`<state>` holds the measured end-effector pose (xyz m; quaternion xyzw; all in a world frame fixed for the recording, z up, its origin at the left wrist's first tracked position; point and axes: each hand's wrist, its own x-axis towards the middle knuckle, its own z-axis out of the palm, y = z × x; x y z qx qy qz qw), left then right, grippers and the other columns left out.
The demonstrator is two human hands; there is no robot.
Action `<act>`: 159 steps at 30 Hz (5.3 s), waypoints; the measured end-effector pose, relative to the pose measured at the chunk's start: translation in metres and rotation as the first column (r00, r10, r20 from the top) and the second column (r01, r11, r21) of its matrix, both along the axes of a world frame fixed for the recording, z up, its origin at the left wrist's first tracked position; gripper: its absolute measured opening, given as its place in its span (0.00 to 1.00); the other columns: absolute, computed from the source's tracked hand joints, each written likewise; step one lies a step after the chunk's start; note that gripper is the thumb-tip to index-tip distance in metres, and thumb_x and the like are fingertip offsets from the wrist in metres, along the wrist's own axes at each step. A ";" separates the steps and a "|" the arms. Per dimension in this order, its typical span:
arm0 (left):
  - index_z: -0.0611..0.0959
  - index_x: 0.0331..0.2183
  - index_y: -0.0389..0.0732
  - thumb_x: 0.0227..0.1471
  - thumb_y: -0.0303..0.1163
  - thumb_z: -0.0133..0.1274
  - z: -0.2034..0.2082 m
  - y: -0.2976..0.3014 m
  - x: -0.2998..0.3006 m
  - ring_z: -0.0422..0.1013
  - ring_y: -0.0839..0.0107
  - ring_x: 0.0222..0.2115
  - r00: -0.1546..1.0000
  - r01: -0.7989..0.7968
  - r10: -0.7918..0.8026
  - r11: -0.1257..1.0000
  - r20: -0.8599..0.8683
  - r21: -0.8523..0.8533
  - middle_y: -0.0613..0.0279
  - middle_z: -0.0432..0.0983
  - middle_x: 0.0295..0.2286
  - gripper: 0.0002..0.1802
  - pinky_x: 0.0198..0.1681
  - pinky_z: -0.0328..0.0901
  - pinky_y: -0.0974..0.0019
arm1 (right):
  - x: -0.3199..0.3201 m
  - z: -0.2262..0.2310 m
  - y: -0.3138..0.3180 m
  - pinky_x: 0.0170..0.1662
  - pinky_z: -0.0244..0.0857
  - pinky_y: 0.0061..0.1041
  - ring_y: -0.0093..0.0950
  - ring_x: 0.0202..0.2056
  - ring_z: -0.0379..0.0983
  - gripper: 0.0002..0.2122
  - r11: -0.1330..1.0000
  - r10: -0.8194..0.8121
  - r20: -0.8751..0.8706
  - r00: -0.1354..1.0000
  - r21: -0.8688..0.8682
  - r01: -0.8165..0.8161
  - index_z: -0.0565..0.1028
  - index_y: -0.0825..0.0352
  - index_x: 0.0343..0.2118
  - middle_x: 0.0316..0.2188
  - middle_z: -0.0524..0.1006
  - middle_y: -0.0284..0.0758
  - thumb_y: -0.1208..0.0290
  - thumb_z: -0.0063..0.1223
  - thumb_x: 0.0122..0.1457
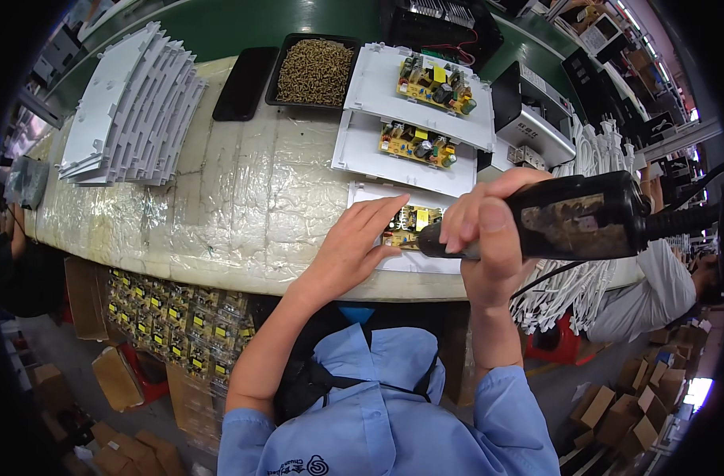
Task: Assembling electronic circuit boards by installing components and securing screws using an electric screwdriver.
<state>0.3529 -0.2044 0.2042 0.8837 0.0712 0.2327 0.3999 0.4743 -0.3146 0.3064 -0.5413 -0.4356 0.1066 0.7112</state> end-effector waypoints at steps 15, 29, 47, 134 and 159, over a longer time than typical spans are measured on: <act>0.66 0.59 0.40 0.47 0.34 0.61 -0.002 -0.001 -0.002 0.64 0.52 0.50 1.000 -0.020 0.021 0.999 -0.005 0.047 0.52 0.68 0.51 0.38 0.55 0.59 0.56 | 0.007 0.005 0.010 0.19 0.62 0.22 0.22 0.13 0.64 0.16 0.951 0.309 0.011 0.951 0.027 -0.309 0.63 0.69 0.37 0.14 0.67 0.33 0.71 0.60 0.55; 0.66 0.58 0.40 0.46 0.32 0.60 -0.006 0.005 0.000 0.63 0.52 0.52 0.990 0.130 -0.132 0.990 -0.047 -0.047 0.51 0.67 0.52 0.38 0.57 0.58 0.55 | 0.022 -0.002 0.008 0.23 0.65 0.23 0.23 0.17 0.67 0.12 0.769 0.640 -0.013 0.769 0.008 -0.640 0.69 0.67 0.23 0.16 0.71 0.33 0.77 0.66 0.46; 0.67 0.56 0.38 0.47 0.35 0.60 0.003 -0.003 -0.002 0.63 0.52 0.49 0.995 0.081 -0.077 0.995 -0.069 0.056 0.51 0.68 0.49 0.36 0.56 0.58 0.55 | 0.109 0.045 -0.011 0.22 0.63 0.20 0.22 0.16 0.64 0.06 0.682 -0.681 0.002 0.732 0.364 0.634 0.71 0.71 0.33 0.17 0.67 0.32 0.76 0.55 0.58; 0.73 0.47 0.35 0.33 0.31 0.71 -0.001 -0.011 0.003 0.66 0.54 0.43 0.993 0.091 -0.083 0.991 -0.083 0.098 0.50 0.68 0.41 0.38 0.48 0.63 0.59 | 0.229 -0.005 -0.204 0.40 0.66 0.34 0.44 0.34 0.75 0.13 0.036 -0.832 0.554 0.038 -0.014 0.999 0.77 0.69 0.39 0.31 0.78 0.49 0.64 0.54 0.60; 0.69 0.54 0.35 0.39 0.37 0.68 0.013 -0.010 0.006 0.64 0.48 0.49 0.982 0.144 -0.136 0.988 -0.127 0.058 0.47 0.69 0.47 0.41 0.55 0.59 0.53 | 0.069 0.049 -0.183 0.27 0.72 0.22 0.29 0.23 0.77 0.20 0.438 -0.899 0.312 0.307 0.635 0.636 0.64 0.73 0.46 0.31 0.76 0.47 0.57 0.43 0.67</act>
